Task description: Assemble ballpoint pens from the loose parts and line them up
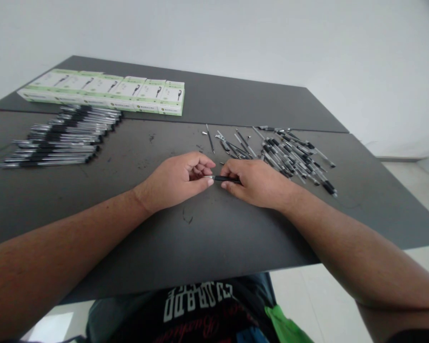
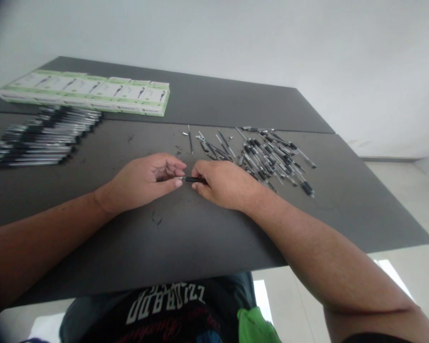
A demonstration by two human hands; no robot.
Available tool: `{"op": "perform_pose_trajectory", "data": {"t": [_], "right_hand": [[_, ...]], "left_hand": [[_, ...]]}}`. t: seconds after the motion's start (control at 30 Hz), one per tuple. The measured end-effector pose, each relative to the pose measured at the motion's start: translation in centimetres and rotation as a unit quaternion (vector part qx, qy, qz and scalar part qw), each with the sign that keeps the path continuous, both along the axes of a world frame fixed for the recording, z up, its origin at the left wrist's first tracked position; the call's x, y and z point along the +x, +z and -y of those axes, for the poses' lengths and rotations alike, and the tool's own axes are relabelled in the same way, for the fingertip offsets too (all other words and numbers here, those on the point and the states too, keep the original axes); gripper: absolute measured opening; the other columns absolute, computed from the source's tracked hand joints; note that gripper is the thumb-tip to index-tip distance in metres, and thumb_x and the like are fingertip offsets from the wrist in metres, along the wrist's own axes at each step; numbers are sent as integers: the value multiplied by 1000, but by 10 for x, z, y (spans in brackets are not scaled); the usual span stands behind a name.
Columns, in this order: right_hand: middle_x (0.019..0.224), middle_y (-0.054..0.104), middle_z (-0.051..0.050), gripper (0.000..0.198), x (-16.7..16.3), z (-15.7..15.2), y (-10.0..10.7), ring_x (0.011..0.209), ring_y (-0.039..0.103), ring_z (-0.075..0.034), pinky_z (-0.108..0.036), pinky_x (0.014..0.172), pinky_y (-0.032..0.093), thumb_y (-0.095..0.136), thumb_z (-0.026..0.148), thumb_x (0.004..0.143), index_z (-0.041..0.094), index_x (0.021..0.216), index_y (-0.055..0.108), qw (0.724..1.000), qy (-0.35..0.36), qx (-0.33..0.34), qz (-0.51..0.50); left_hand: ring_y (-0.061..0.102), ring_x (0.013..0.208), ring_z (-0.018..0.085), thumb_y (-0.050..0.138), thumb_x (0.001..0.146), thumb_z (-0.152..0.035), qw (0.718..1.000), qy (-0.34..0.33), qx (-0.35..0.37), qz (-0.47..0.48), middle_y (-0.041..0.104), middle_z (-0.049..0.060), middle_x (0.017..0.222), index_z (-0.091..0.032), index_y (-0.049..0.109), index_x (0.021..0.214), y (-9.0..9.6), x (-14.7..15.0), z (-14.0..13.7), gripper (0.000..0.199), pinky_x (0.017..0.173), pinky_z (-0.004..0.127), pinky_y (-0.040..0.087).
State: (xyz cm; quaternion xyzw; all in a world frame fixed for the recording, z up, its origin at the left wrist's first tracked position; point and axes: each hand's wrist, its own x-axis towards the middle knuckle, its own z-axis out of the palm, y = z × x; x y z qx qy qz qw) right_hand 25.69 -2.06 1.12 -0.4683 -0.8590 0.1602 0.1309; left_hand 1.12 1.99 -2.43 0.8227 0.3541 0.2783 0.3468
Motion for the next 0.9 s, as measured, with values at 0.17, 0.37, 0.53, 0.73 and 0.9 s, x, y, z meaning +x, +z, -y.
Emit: {"op": "perform_pose_trajectory", "data": {"t": [0.17, 0.37, 0.53, 0.73, 0.9], "right_hand": [[97, 77, -6, 16, -1, -1, 1, 88, 68, -22, -31, 77, 43, 65, 28, 97, 21, 111, 69, 1000, 1, 13, 23], [104, 78, -11, 27, -2, -1, 0, 96, 70, -25, -35, 85, 46, 48, 28, 107, 18, 113, 72, 997, 40, -1, 60], [100, 77, -7, 16, -1, 0, 1, 91, 68, -23, -32, 80, 46, 68, 30, 96, 20, 109, 71, 1000, 1, 4, 20], [103, 78, -11, 25, -1, 0, 2, 96, 69, -25, -36, 86, 46, 52, 29, 106, 18, 107, 74, 998, 35, 1, 52], [96, 75, -7, 14, 0, 0, 2, 87, 67, -21, -32, 79, 45, 67, 31, 97, 20, 104, 72, 1000, 7, 7, 23]], "left_hand": [[72, 78, 18, 63, 95, -38, 992, 5, 68, -105, 79, 0, 86, -23, 77, 96, 10, -1, -1, 20, 72, 31, 51], [70, 78, 18, 63, 94, -35, 991, -3, 81, -108, 79, 1, 87, -22, 76, 96, 10, 1, -1, 19, 72, 29, 49], [70, 77, 18, 63, 93, -35, 991, -6, 82, -103, 78, 1, 86, -22, 76, 96, 8, 1, 0, 18, 73, 30, 49], [70, 78, 17, 64, 92, -34, 991, -10, 84, -101, 78, 1, 87, -22, 76, 95, 8, 2, 0, 17, 72, 29, 48], [70, 77, 17, 65, 92, -34, 991, -7, 83, -102, 78, 1, 86, -22, 76, 94, 9, 2, 1, 17, 72, 29, 48]]}}
